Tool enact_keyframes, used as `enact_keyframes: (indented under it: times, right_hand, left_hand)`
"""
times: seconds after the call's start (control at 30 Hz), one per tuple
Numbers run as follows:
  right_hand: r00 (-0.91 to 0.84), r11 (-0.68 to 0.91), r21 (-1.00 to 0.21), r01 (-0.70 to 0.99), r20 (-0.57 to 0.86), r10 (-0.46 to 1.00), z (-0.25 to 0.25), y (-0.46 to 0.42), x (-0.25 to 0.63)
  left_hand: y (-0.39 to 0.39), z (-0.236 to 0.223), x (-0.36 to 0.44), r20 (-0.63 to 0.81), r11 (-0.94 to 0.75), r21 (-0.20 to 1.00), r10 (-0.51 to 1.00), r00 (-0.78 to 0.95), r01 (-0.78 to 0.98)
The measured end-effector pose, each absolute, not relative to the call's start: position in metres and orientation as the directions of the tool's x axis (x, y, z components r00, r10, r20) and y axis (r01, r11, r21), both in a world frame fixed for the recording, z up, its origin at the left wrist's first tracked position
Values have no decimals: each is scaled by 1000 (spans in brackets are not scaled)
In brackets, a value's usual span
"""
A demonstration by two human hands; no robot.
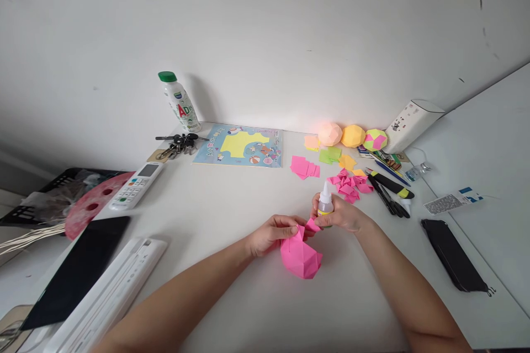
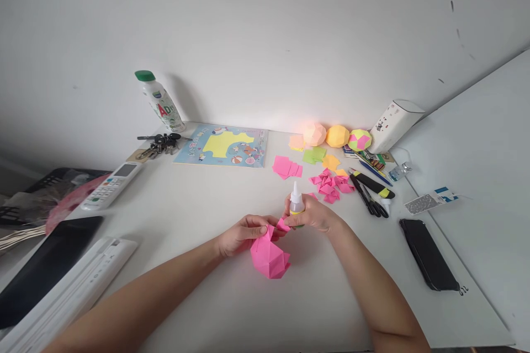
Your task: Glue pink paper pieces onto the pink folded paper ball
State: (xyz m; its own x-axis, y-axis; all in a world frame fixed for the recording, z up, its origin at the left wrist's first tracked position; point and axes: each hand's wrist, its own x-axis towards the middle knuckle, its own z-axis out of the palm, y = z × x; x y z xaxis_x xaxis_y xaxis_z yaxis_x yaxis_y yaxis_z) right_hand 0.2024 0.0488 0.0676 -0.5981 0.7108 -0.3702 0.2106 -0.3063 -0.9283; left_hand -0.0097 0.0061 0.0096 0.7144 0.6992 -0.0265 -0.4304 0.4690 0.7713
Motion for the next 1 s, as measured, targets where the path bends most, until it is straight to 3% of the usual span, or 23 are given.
enact_keyframes:
  times: [0.33,0.7,1.0]
  right_hand:
    - [-478,-39,-849,527,-334,812,71,37,194]
    - [-527,-90,-868,489,-376,763,79,34,190]
    - [-347,-91,-772,629,-384,856,78,31,200]
  left_hand:
    - [5,10,-10,-65,480,785,693,718,-392]
    - [5,9,-10,-68,494,772,690,720,-401]
    - [4,9,-10,-54,495,768,682,729,-406]
